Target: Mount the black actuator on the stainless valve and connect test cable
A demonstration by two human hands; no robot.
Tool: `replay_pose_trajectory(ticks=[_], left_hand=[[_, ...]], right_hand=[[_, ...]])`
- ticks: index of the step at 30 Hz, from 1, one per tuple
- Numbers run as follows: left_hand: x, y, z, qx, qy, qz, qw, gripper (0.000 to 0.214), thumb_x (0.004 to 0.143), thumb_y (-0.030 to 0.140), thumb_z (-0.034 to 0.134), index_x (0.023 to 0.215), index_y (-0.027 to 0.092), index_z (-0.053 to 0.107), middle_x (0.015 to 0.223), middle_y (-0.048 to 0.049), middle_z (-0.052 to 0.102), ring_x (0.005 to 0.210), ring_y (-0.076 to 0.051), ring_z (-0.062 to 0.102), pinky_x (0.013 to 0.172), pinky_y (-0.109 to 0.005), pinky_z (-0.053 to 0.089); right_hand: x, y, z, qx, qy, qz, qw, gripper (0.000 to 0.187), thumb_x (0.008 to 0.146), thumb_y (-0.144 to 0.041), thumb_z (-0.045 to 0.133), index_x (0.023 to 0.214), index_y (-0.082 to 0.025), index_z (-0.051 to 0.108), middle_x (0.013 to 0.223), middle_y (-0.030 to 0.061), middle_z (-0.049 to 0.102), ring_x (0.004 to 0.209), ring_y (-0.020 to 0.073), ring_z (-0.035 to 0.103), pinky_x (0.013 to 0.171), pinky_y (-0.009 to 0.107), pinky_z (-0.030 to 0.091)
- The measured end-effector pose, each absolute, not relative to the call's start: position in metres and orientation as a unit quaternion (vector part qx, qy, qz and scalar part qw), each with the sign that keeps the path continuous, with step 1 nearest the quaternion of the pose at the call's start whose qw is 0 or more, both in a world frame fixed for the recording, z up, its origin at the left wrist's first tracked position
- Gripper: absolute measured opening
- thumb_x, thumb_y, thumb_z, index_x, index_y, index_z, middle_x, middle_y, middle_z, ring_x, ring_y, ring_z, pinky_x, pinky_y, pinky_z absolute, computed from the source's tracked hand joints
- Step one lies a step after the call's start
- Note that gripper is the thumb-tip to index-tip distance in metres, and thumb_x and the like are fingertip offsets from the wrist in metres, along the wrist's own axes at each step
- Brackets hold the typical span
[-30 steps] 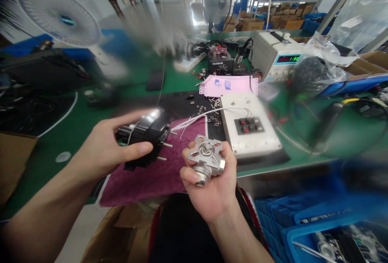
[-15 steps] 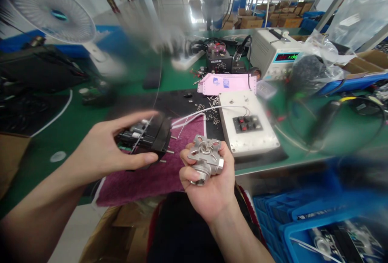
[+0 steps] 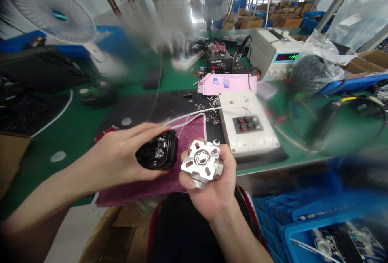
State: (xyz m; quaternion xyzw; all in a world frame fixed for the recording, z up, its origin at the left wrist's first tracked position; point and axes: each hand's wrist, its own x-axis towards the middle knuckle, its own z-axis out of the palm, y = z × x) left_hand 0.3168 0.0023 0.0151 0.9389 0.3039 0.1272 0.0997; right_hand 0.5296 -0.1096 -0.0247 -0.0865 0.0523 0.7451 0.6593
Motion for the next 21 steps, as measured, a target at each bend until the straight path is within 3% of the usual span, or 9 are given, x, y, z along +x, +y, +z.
replay_pose_trajectory(ticks=[11, 15, 21], left_hand=[[0.32, 0.005, 0.015, 0.943, 0.308, 0.098, 0.074, 0.079, 0.081, 0.048, 0.078, 0.151, 0.019, 0.057, 0.144, -0.0163, 0.068, 0.111, -0.036, 0.076, 0.087, -0.045, 0.062], [0.32, 0.007, 0.01, 0.948, 0.302, 0.076, 0.071, 0.08, 0.082, 0.047, 0.077, 0.153, 0.018, 0.055, 0.146, -0.0162, 0.067, 0.115, -0.038, 0.074, 0.091, -0.048, 0.062], [0.323, 0.01, 0.003, 0.944, 0.313, 0.057, 0.08, 0.085, 0.081, 0.047, 0.08, 0.157, 0.021, 0.053, 0.146, -0.016, 0.066, 0.118, -0.039, 0.073, 0.1, -0.05, 0.061]], right_hand=[[0.528, -0.109, -0.023, -0.14, 0.055, 0.737, 0.659, 0.021, 0.088, -0.038, 0.067, 0.095, -0.019, 0.06, 0.084, 0.0007, 0.059, 0.071, 0.0145, 0.055, 0.044, 0.02, 0.044], [0.526, -0.111, -0.023, -0.152, 0.085, 0.725, 0.666, 0.026, 0.088, -0.043, 0.067, 0.095, -0.019, 0.06, 0.083, 0.0001, 0.059, 0.07, 0.014, 0.056, 0.044, 0.021, 0.043], [0.524, -0.111, -0.017, -0.209, 0.131, 0.7, 0.67, 0.028, 0.096, -0.042, 0.053, 0.096, -0.016, 0.063, 0.084, 0.0033, 0.062, 0.069, 0.016, 0.06, 0.043, 0.024, 0.043]])
